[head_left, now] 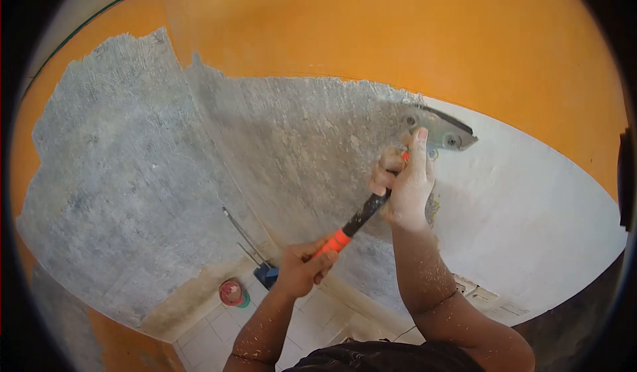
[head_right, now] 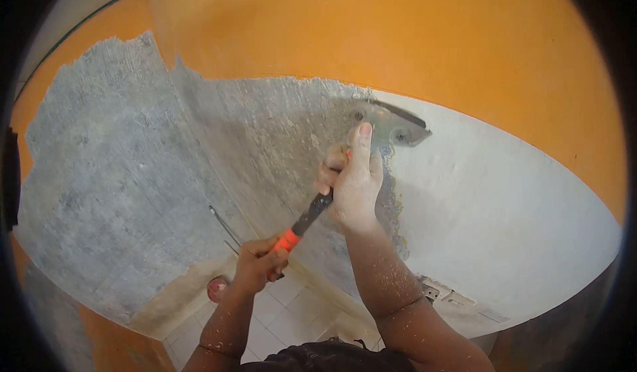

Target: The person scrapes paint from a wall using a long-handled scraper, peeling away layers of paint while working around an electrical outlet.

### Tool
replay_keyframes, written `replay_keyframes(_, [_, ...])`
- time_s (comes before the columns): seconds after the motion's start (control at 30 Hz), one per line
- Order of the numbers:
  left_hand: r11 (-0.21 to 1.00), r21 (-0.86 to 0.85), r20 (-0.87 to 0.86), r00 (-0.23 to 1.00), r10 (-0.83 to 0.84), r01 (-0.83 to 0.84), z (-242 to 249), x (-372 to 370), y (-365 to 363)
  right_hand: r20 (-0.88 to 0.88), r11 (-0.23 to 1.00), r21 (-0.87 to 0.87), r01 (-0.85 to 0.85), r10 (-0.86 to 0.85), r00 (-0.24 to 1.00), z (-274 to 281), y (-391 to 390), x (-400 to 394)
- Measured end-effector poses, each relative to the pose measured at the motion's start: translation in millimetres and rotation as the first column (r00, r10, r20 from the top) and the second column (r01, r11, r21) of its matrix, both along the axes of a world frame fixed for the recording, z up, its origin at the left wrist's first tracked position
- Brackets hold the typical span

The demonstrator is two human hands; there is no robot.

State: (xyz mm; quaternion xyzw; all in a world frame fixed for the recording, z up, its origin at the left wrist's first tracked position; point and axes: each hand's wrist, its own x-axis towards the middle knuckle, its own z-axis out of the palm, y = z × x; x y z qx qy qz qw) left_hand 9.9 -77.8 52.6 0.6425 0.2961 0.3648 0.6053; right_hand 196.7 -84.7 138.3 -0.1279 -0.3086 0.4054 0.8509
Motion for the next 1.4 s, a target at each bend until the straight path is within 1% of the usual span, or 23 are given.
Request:
replay_keyframes(0.03, [0.998, -0.055, 0.047, 0.999, -0.011, 0.014, -3.3, 2.1, -4.3, 0.010, 0.994, -0.088, 0.061, -0.061, 0.998, -3.6, -1.7, -2.0])
replay_keyframes(0.07, [0.998, -0.051, 0.050, 0.999, -0.017, 0.019, -3.2, 3.4, -0.2, 0.024, 0.978, -0.168, 0.125, -0.123, 0.992, -4.4, -1.4, -2.2])
replay_keyframes(0.1, [0.999, -0.050, 0.053, 0.999, -0.014, 0.016, -3.6, 4.6, 4.9, 0.075, 0.993, -0.091, 0.080, -0.074, 0.994, -1.1, 1.9, -0.4])
replay_keyframes(0.2, [0.999, -0.033, 0.040, 0.998, -0.042, 0.043, -5.3, 1.0, 16.5, 0.050, 0.988, -0.125, 0.090, -0.084, 0.995, 13.7, 8.2, -3.9])
replay_keyframes(0.27, [0.999, 0.026, 0.043, 0.999, -0.024, 0.023, -5.1, -0.9, 15.4, 0.051, 0.991, -0.109, 0.079, -0.074, 0.996, 7.9, 8.2, -1.8])
replay_keyframes(0.3, [0.996, -0.066, 0.066, 0.996, -0.056, 0.061, -3.3, -0.3, 8.1, 0.053, 0.989, -0.113, 0.096, -0.090, 0.995, 3.0, 4.5, -1.1])
replay_keyframes(0.4, [0.992, -0.104, 0.073, 0.995, -0.066, 0.073, -9.6, 2.0, 6.9, 0.051, 0.983, -0.136, 0.122, -0.116, 0.992, -0.2, 1.9, -1.1])
replay_keyframes(0.53, [0.981, -0.118, 0.100, 0.985, -0.144, 0.155, 5.5, -2.7, 18.0, 0.069, 0.984, -0.126, 0.126, -0.118, 0.991, 13.2, 3.4, -2.9])
replay_keyframes(0.6, [0.991, -0.078, 0.055, 0.993, -0.101, 0.105, 0.3, -2.3, 12.5, 0.040, 0.991, -0.089, 0.096, -0.093, 0.995, 5.4, 3.4, -1.4])
replay_keyframes(0.63, [0.992, -0.088, 0.062, 0.994, -0.087, 0.092, -5.9, 0.2, 7.5, 0.045, 0.991, -0.089, 0.101, -0.097, 0.994, 2.3, 1.8, -2.1])
replay_keyframes(0.7, [0.991, -0.087, 0.057, 0.994, -0.094, 0.099, -11.3, 2.7, 13.1, 0.031, 0.972, -0.186, 0.141, -0.138, 0.990, -1.4, -1.4, -3.8])
replay_keyframes(0.83, [0.989, -0.057, 0.063, 0.989, -0.135, 0.138, -7.0, 3.3, 20.7, 0.080, 0.968, -0.197, 0.156, -0.143, 0.986, 17.1, 1.4, -6.0])
replay_keyframes(0.9, [0.987, -0.029, 0.079, 0.985, -0.155, 0.158, -8.2, 2.3, 19.8, 0.072, 0.971, -0.183, 0.156, -0.145, 0.987, 8.1, -1.7, -3.1])
replay_keyframes(1.0, [0.981, -0.088, 0.080, 0.983, -0.167, 0.174, -47.3, 3.3, 5.9, 0.069, 0.952, -0.232, 0.200, -0.189, 0.980, -26.0, -11.2, -1.4])
replay_keyframes(1.07, [0.955, -0.144, 0.078, 0.965, -0.249, 0.258, -91.1, 5.5, 1.4, 0.100, 0.917, -0.337, 0.213, -0.191, 0.977, -60.4, -16.0, 3.1])
replay_keyframes(1.1, [0.951, -0.149, 0.075, 0.962, -0.261, 0.270, -101.5, 7.5, -1.6, 0.096, 0.912, -0.343, 0.224, -0.203, 0.974, -72.1, -19.6, 4.6])
replay_keyframes(1.17, [0.926, -0.220, 0.051, 0.951, -0.304, 0.308, -118.1, 8.8, -9.0, 0.021, 0.890, -0.438, 0.124, -0.128, 0.992, -92.9, -29.5, 7.0])
replay_keyframes(1.2, [0.919, -0.233, 0.043, 0.948, -0.317, 0.318, -122.4, 9.9, -9.2, 0.011, 0.884, -0.449, 0.131, -0.141, 0.990, -98.7, -34.2, 9.8])
replay_keyframes(1.27, [0.957, -0.078, -0.072, 0.956, -0.285, 0.279, -128.4, 14.7, -7.8, 0.111, 0.912, -0.348, 0.218, -0.191, 0.975, -109.1, -43.4, 18.0])
replay_keyframes(1.3, [0.953, -0.093, -0.082, 0.952, -0.296, 0.289, -132.5, 17.8, -7.4, 0.121, 0.912, -0.346, 0.222, -0.191, 0.974, -115.6, -48.2, 24.0])
replay_keyframes(1.33, [0.962, -0.015, -0.115, 0.955, -0.273, 0.273, -137.1, 21.7, -7.1, 0.110, 0.905, -0.359, 0.228, -0.201, 0.973, -123.7, -51.5, 26.6])
replay_keyframes(1.37, [0.964, 0.066, -0.145, 0.958, -0.248, 0.259, -143.7, 25.5, -7.4, 0.167, 0.878, -0.379, 0.293, -0.246, 0.955, -132.1, -54.3, 29.7])
replay_keyframes(1.4, [0.961, 0.053, -0.153, 0.953, -0.262, 0.272, -153.7, 28.3, -9.1, 0.227, 0.846, -0.396, 0.357, -0.287, 0.931, -140.1, -57.5, 33.5])
